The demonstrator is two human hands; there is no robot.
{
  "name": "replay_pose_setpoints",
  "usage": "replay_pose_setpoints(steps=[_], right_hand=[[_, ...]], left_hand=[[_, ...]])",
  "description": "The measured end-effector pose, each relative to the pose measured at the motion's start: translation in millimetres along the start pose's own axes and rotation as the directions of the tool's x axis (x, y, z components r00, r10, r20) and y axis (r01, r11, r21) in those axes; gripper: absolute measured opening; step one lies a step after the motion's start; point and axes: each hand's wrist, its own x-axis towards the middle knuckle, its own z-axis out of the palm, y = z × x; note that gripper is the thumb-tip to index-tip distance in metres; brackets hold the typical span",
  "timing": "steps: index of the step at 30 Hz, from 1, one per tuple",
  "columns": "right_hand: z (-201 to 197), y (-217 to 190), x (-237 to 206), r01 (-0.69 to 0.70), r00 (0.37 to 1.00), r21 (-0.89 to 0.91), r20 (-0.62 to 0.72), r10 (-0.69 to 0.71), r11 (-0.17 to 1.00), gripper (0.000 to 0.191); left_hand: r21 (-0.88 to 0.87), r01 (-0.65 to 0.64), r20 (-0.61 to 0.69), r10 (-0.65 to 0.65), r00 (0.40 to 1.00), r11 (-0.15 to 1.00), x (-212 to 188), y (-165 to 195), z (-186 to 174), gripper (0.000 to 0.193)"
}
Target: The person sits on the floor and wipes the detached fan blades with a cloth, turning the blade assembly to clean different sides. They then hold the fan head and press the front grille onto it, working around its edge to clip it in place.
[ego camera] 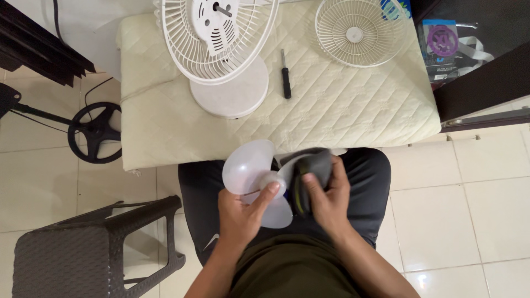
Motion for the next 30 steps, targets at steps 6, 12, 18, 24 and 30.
replay_pose_setpoints(steps=[6, 12, 18, 24, 30], right_hand=[[-1, 10, -8, 0.076, 0.997, -0.059, 0.018, -0.075, 0.995, 0.034], [-24, 31, 2, -0.141, 0.984, -0.201, -0.137, 0.115, 0.969, 0.026], [5, 17, -15, 0.170, 0.983, -0.092, -0.056, -0.175, 0.981, 0.058], [4, 8, -12, 0.116, 0.993, -0.124, -0.014, -0.119, 0.985, 0.062], [-23, 18, -6, 0.094, 0.990, -0.473, -0.045, -0.130, 0.876, 0.017]], left_hand=[[0.024, -0.060, 0.016, 0.060, 0.998, 0.998, -5, -7, 10, 0.034], [-0.011, -0.140, 0.083, 0.140, 0.987, 0.990, -6, -6, 10, 0.034], [0.040, -0.076, -0.027, 0.078, 0.997, 0.996, -6, -7, 12, 0.033], [-0.022, -0.091, 0.000, 0.091, 0.996, 0.996, -5, -9, 7, 0.032], [-0.064, -0.128, 0.068, 0.133, 0.989, 0.990, -5, -10, 6, 0.032]])
